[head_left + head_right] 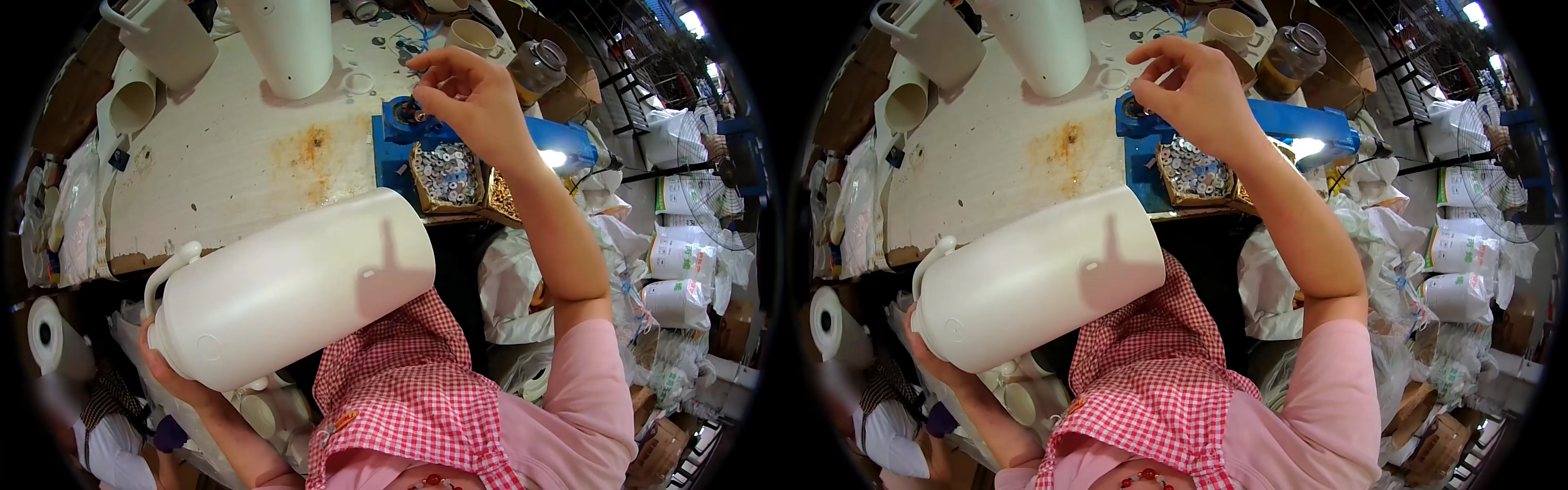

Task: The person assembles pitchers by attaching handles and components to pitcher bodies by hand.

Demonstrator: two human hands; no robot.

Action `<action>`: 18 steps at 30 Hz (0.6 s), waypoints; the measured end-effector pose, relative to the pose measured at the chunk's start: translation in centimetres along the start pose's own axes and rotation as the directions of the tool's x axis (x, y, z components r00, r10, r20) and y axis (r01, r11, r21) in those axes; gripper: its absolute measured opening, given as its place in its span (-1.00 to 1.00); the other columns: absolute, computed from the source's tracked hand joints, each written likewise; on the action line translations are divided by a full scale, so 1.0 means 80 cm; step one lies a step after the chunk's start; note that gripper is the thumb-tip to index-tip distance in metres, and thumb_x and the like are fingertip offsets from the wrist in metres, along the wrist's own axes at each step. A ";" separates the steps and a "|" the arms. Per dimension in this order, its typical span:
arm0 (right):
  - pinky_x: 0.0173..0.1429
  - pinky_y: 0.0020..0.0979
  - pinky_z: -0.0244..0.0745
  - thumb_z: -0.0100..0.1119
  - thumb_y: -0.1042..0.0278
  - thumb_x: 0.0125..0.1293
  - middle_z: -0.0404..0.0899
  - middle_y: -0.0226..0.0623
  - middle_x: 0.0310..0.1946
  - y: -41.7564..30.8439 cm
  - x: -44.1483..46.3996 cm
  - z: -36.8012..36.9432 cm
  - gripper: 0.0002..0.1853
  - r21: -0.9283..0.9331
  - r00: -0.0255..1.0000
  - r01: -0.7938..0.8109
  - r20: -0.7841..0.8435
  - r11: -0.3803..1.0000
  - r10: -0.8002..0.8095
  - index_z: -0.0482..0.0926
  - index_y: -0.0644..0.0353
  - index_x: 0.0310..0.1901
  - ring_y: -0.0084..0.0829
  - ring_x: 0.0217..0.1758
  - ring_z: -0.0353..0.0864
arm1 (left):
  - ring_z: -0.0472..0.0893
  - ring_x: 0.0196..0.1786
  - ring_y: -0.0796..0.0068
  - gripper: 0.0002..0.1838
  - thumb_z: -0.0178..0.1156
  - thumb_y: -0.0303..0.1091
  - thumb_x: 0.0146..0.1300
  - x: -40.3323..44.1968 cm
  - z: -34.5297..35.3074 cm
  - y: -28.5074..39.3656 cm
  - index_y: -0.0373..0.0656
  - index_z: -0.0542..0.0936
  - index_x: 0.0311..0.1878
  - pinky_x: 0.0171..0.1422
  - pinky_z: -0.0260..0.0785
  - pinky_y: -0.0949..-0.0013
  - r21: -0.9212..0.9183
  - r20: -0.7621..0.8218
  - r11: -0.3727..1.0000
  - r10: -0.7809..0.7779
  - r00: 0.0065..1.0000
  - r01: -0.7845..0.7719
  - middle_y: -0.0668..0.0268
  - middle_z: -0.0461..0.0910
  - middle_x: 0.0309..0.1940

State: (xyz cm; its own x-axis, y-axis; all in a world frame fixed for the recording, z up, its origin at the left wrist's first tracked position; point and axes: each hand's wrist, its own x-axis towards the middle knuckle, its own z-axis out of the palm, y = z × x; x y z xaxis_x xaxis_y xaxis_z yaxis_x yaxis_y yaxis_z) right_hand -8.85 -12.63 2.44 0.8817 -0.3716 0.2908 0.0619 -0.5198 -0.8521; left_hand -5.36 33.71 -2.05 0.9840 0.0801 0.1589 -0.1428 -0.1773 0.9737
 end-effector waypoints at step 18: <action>0.01 -0.47 0.58 0.38 0.19 0.35 0.71 -0.28 -0.13 -0.035 -0.059 0.031 -0.55 0.545 0.996 -0.067 -0.019 0.836 0.092 0.57 0.40 0.09 -0.55 -0.12 0.65 | 0.68 -0.04 0.39 -0.62 -0.06 -0.18 0.52 0.098 0.098 0.029 -0.28 0.53 0.13 0.02 0.57 0.30 -0.424 0.171 0.899 -0.043 0.984 0.113 0.20 0.65 -0.01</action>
State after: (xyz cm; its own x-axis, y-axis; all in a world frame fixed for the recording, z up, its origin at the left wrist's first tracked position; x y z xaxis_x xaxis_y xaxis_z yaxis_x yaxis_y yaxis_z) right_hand -12.02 -7.48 2.39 0.8745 -0.4327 0.2191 0.2474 0.0093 -0.9689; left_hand 2.83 26.24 0.17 0.9929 -0.0813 0.0867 -0.0623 0.2655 0.9621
